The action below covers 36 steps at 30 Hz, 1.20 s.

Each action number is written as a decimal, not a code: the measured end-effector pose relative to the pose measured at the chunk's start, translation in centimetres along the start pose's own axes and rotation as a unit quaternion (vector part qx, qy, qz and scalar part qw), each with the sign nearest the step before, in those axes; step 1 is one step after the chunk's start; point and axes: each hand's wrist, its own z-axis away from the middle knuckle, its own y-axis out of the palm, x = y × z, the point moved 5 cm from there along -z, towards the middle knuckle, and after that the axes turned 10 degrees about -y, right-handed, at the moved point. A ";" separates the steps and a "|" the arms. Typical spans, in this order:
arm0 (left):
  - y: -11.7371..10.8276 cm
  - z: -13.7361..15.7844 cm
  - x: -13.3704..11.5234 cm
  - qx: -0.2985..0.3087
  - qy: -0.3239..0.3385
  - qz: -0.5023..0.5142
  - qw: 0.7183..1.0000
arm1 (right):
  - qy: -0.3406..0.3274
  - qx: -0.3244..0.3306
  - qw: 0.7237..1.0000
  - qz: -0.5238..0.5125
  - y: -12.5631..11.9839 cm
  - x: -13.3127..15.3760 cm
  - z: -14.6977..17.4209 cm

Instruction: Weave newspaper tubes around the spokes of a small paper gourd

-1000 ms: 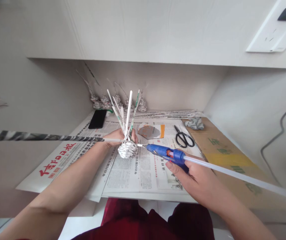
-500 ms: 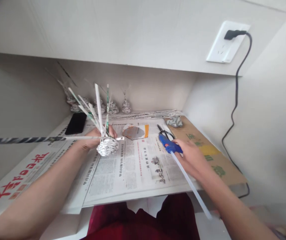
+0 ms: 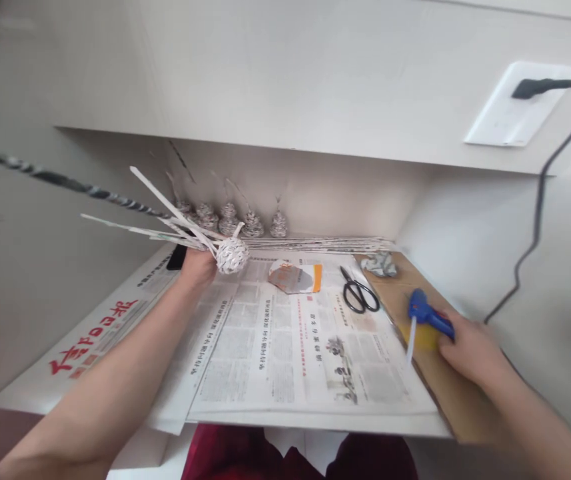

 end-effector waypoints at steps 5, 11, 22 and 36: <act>-2.6 -1.7 0.6 -0.107 0.036 -0.019 0.993 | -0.009 0.039 0.997 0.071 -2.1 1.3 -2.9; -3.6 -2.0 0.4 -0.145 0.032 -0.049 0.988 | -0.172 0.058 0.981 -0.068 -3.3 16.2 -10.0; -5.0 -2.1 -0.6 -0.190 0.073 -0.074 0.976 | -0.240 0.068 0.959 -0.137 6.0 36.3 -22.3; -5.1 -1.8 -1.4 -0.230 0.058 -0.108 0.965 | -0.253 0.087 0.956 -0.122 8.9 38.3 -24.8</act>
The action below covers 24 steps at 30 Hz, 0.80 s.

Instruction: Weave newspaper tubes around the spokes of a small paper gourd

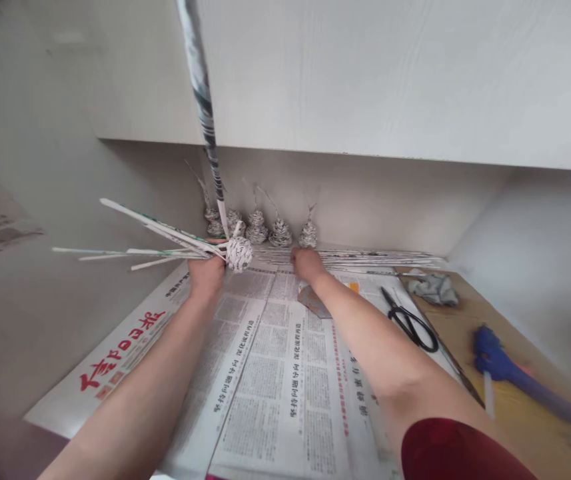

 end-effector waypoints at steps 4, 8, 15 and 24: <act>0.0 -0.3 0.6 0.005 -0.006 0.003 1.000 | -0.020 0.001 1.000 -0.024 0.1 -0.1 -0.2; 0.0 -0.5 1.0 0.004 0.004 0.001 1.000 | -0.023 -0.009 0.999 -0.040 0.2 0.2 -0.9; 0.2 -0.3 1.0 0.018 0.009 0.006 1.000 | -0.008 -0.014 0.999 -0.043 1.2 3.4 -3.0; 0.5 -0.2 0.9 0.044 0.007 0.017 0.999 | -0.049 -0.101 0.992 -0.052 -1.2 6.4 -3.8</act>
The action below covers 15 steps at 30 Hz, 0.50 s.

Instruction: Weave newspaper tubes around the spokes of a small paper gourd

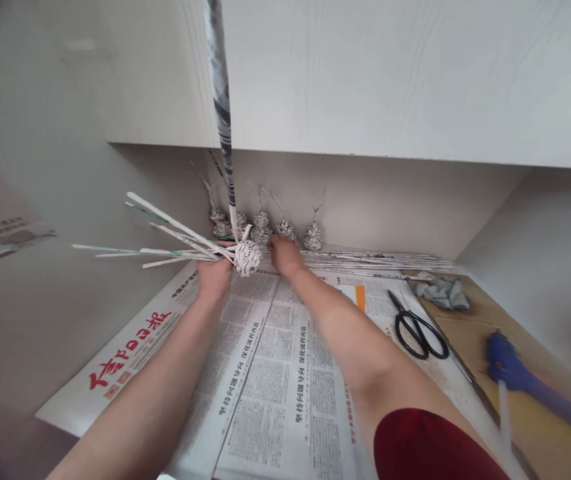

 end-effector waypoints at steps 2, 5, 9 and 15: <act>0.2 0.1 0.1 0.015 -0.017 0.006 1.000 | -0.023 -0.038 0.999 -0.012 -2.0 -0.1 -0.1; 0.5 0.4 0.1 0.047 -0.031 0.008 0.998 | -0.106 -0.159 0.979 -0.068 -6.3 0.3 0.4; 1.2 0.6 0.1 0.129 -0.065 0.023 0.989 | -0.210 -0.256 0.942 -0.056 -12.0 2.0 2.6; 1.6 0.8 -0.6 0.235 -0.086 0.027 0.968 | -0.309 -0.208 0.926 0.067 -17.1 5.6 7.1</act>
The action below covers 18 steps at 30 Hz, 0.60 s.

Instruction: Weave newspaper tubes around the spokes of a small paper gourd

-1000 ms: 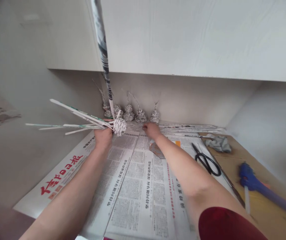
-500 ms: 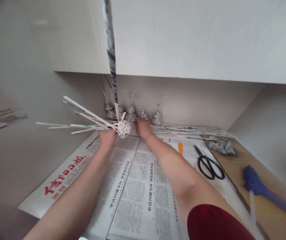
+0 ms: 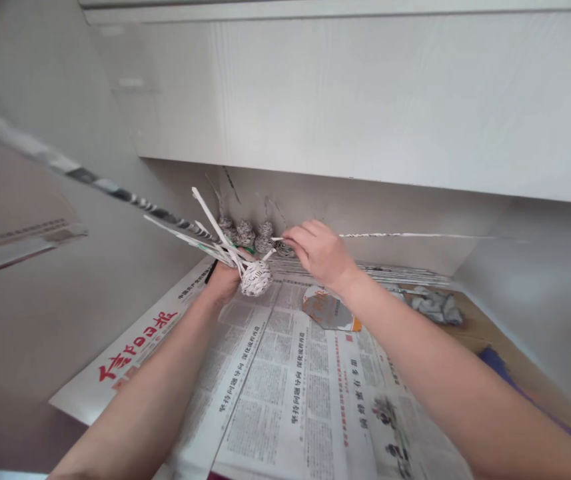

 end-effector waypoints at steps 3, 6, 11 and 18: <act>0.6 0.5 -0.5 0.050 -0.008 -0.008 0.999 | -0.025 0.062 0.997 0.045 -1.4 1.4 0.8; 1.5 1.0 -0.6 0.100 -0.026 -0.020 0.994 | -0.019 0.103 0.993 0.060 -2.0 2.0 1.8; 2.3 1.4 -0.3 0.137 -0.048 -0.024 0.989 | -0.009 0.126 0.991 0.048 -2.3 2.0 2.9; 2.6 1.6 0.1 0.148 -0.054 -0.037 0.987 | -0.030 0.146 0.986 0.073 -2.5 2.4 3.4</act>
